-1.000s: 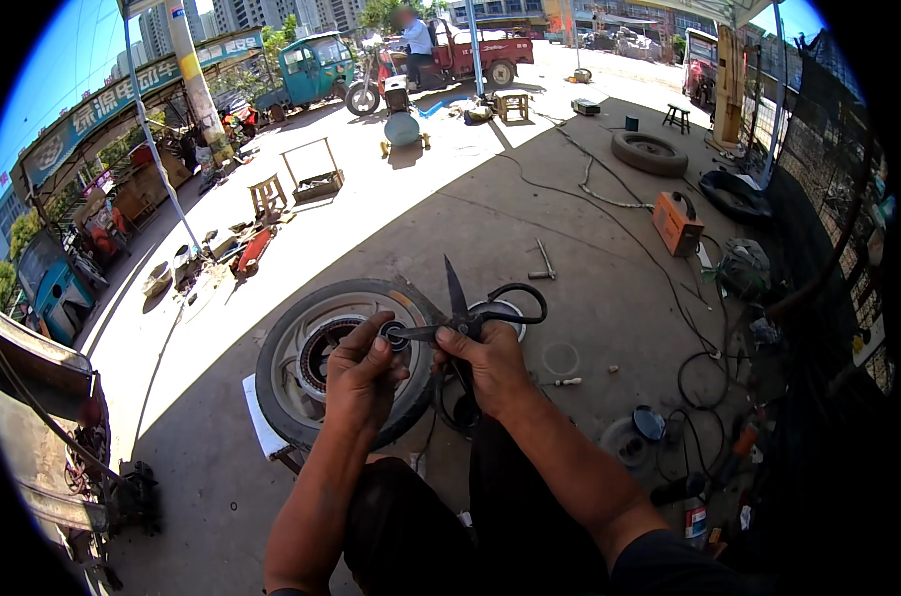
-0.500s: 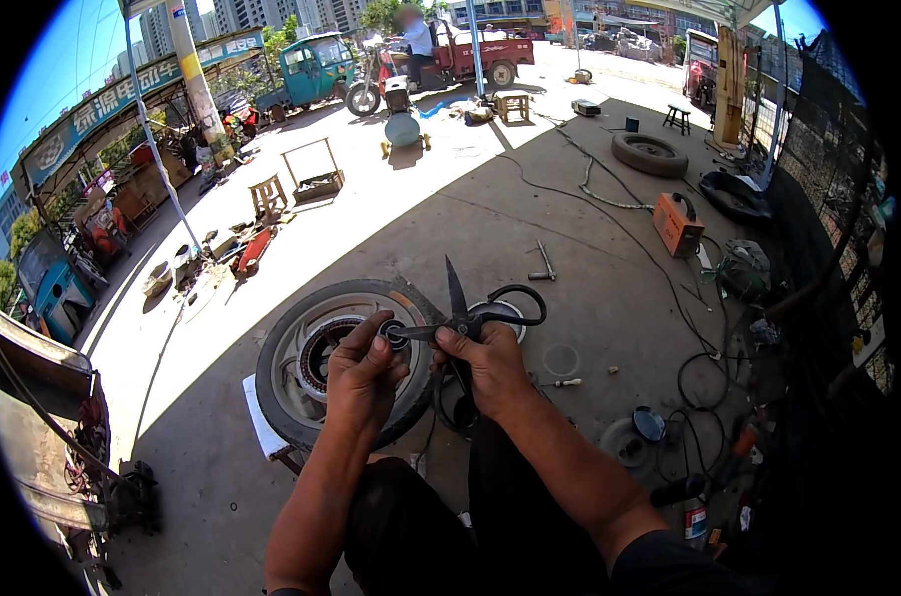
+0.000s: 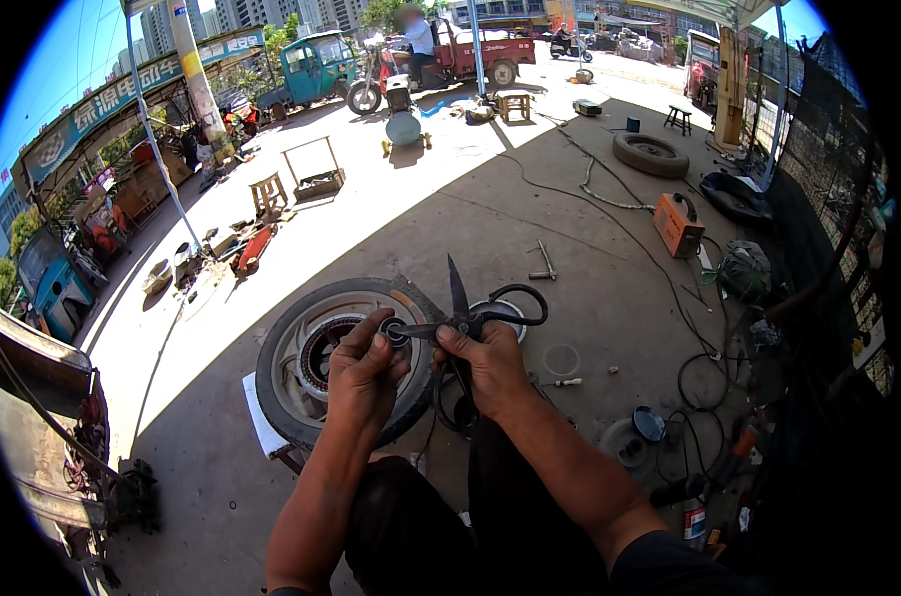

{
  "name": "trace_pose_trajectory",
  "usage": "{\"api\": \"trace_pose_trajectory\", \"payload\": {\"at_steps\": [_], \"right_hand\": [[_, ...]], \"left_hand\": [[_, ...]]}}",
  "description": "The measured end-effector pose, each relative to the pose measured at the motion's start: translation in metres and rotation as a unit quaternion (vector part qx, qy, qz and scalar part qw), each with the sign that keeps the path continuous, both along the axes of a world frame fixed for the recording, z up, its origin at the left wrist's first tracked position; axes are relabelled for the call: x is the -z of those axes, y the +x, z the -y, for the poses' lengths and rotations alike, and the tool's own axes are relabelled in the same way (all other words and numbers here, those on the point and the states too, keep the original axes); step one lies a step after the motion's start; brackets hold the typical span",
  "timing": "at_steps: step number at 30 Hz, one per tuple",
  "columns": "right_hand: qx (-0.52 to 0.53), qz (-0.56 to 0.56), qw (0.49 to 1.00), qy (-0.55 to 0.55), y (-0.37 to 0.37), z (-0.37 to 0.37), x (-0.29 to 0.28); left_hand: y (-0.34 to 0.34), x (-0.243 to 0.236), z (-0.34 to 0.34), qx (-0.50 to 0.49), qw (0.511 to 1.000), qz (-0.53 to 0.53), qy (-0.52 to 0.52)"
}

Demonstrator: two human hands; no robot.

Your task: The person applies grease to a wheel bearing, places it into a hub cover, and uses shears to press a seal into the bearing. The person then places the bearing into the wheel hub.

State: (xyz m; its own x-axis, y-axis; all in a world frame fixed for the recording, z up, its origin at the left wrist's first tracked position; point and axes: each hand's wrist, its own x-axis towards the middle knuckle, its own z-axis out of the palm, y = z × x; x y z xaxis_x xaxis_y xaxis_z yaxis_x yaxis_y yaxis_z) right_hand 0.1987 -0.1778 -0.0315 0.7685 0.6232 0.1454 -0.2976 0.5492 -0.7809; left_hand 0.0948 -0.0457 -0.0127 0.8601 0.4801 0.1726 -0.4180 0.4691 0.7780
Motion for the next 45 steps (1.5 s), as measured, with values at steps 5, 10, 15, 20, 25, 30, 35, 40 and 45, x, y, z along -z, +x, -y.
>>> {"api": "trace_pose_trajectory", "payload": {"at_steps": [5, 10, 15, 20, 25, 30, 35, 40, 45], "right_hand": [[-0.003, -0.003, 1.000, -0.001, -0.0003, 0.0002, -0.0001], [-0.001, -0.006, 1.000, -0.013, 0.0001, 0.0003, 0.0004], [0.000, -0.005, 1.000, -0.011, -0.0010, 0.0001, -0.0005], [0.000, -0.003, 1.000, -0.006, -0.0009, -0.0006, 0.0003], [0.006, -0.005, 1.000, -0.002, -0.0008, -0.0012, 0.0009], [0.005, -0.003, 1.000, -0.007, -0.0011, -0.0015, 0.0012], [0.007, -0.003, 1.000, -0.010, -0.0009, -0.0011, 0.0017], [0.006, 0.001, 1.000, -0.009, -0.0004, -0.0007, 0.0019], [0.007, -0.001, 1.000, -0.007, -0.0014, -0.0009, 0.0005]], "left_hand": [[0.0000, -0.0007, 0.0008, -0.003, 1.000, -0.003, -0.006], [0.0001, -0.0005, 0.0006, 0.001, 1.000, 0.004, -0.005], [-0.0002, -0.0006, 0.0004, 0.001, 1.000, 0.005, -0.007], [-0.0002, -0.0018, 0.0011, 0.005, 1.000, 0.008, -0.009], [-0.0009, -0.0037, 0.0028, 0.001, 1.000, 0.000, -0.008], [-0.0008, -0.0009, 0.0004, 0.001, 1.000, 0.000, -0.006], [-0.0001, -0.0019, 0.0017, 0.000, 1.000, 0.002, -0.008], [0.0003, -0.0019, 0.0024, -0.003, 1.000, -0.002, -0.010], [0.0004, -0.0006, 0.0010, -0.004, 1.000, 0.000, -0.009]]}}
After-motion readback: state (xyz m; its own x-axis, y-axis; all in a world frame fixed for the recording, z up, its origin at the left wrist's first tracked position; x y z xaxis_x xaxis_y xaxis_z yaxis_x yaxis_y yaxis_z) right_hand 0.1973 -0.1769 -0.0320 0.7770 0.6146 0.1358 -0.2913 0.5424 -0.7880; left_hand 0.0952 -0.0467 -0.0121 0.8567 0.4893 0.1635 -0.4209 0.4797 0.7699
